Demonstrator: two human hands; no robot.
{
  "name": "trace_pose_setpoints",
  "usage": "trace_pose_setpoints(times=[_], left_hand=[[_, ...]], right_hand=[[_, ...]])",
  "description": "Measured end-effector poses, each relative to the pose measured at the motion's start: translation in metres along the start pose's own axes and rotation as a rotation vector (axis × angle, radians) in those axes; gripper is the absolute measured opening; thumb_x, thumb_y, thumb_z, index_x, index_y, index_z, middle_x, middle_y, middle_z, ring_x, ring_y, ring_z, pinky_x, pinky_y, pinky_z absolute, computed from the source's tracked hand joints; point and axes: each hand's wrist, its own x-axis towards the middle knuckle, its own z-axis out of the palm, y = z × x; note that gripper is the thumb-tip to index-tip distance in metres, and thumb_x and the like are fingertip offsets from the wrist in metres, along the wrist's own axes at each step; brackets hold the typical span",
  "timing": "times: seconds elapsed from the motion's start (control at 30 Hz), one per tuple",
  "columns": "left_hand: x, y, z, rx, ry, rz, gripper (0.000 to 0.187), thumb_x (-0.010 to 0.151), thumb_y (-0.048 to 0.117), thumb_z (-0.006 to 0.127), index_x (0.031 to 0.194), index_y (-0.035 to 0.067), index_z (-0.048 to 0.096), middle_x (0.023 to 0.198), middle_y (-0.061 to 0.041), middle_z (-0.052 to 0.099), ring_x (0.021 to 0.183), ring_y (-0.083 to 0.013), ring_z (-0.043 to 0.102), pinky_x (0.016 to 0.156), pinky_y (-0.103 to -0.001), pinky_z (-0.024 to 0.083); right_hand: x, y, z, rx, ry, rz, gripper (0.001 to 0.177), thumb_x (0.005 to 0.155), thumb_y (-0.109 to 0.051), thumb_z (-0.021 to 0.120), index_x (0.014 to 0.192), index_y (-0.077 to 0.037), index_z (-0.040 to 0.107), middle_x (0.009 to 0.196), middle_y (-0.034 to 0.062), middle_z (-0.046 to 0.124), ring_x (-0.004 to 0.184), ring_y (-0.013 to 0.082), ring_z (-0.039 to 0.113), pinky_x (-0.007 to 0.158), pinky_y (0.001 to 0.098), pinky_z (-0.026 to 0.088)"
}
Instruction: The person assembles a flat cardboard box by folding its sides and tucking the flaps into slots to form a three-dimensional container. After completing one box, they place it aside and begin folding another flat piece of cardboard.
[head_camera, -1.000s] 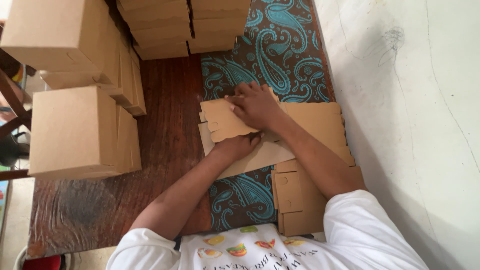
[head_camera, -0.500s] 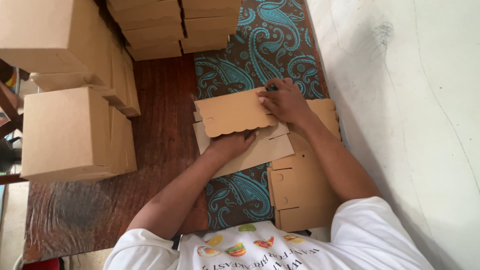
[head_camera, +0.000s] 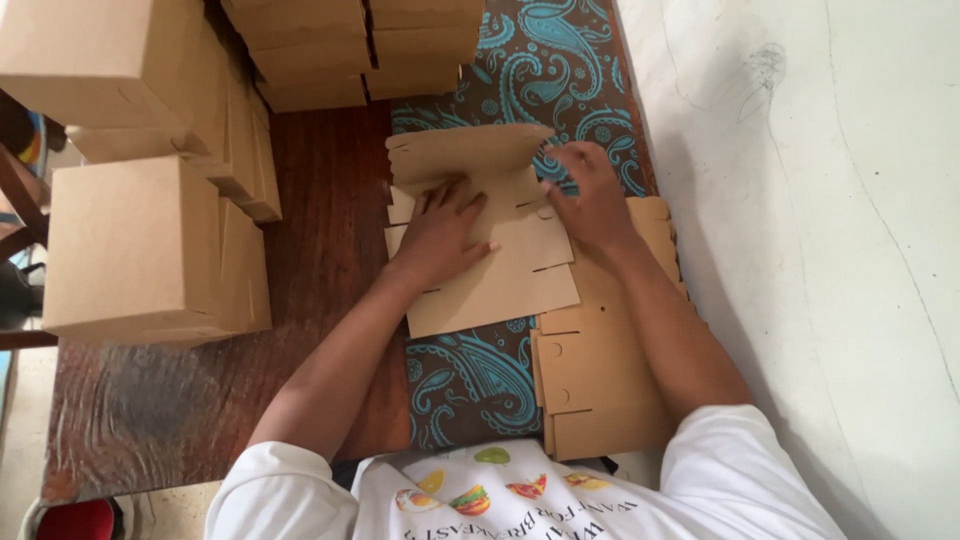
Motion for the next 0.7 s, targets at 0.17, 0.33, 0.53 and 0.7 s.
trace_pose_setpoints(times=[0.17, 0.33, 0.53, 0.7], left_hand=[[0.006, -0.020, 0.001, -0.137, -0.037, 0.016, 0.060, 0.092, 0.030, 0.068, 0.148, 0.012, 0.054, 0.158, -0.021, 0.040, 0.147, -0.0437, 0.037, 0.117, -0.061, 0.026], [0.003, -0.031, -0.005, -0.275, -0.079, 0.018, 0.047, 0.098, 0.019, 0.060, 0.144, 0.010, 0.058, 0.158, -0.021, 0.043, 0.149, -0.0414, 0.037, 0.119, -0.059, 0.026], [0.009, -0.041, 0.003, -0.388, -0.069, 0.043, 0.031, 0.102, 0.014, 0.054, 0.128, 0.009, 0.069, 0.150, -0.020, 0.052, 0.142, -0.0439, 0.044, 0.117, -0.058, 0.033], [0.010, -0.034, 0.008, -0.023, -0.174, -0.034, 0.031, 0.099, 0.028, 0.054, 0.122, 0.021, 0.074, 0.142, -0.007, 0.054, 0.131, -0.0368, 0.048, 0.107, -0.058, 0.039]], right_hand=[[-0.006, -0.097, -0.038, 0.163, -0.590, -0.006, 0.057, 0.081, -0.033, 0.082, 0.132, -0.010, 0.069, 0.133, 0.0218, 0.061, 0.122, 0.0481, 0.059, 0.103, 0.0563, 0.050], [-0.006, -0.124, -0.017, 0.168, -1.106, -0.119, 0.104, 0.071, -0.064, 0.079, 0.160, -0.030, 0.037, 0.165, 0.0252, 0.025, 0.152, 0.0542, 0.016, 0.124, 0.0643, 0.017], [-0.008, -0.130, -0.008, 0.025, -1.133, -0.120, 0.106, 0.074, -0.045, 0.087, 0.162, -0.033, 0.029, 0.168, 0.0213, 0.017, 0.154, 0.0535, 0.010, 0.124, 0.0641, 0.012], [-0.020, -0.109, 0.005, -0.076, -1.046, -0.157, 0.100, 0.076, -0.042, 0.082, 0.162, -0.033, 0.030, 0.162, 0.0190, 0.032, 0.153, 0.0476, 0.025, 0.123, 0.0555, 0.024]])
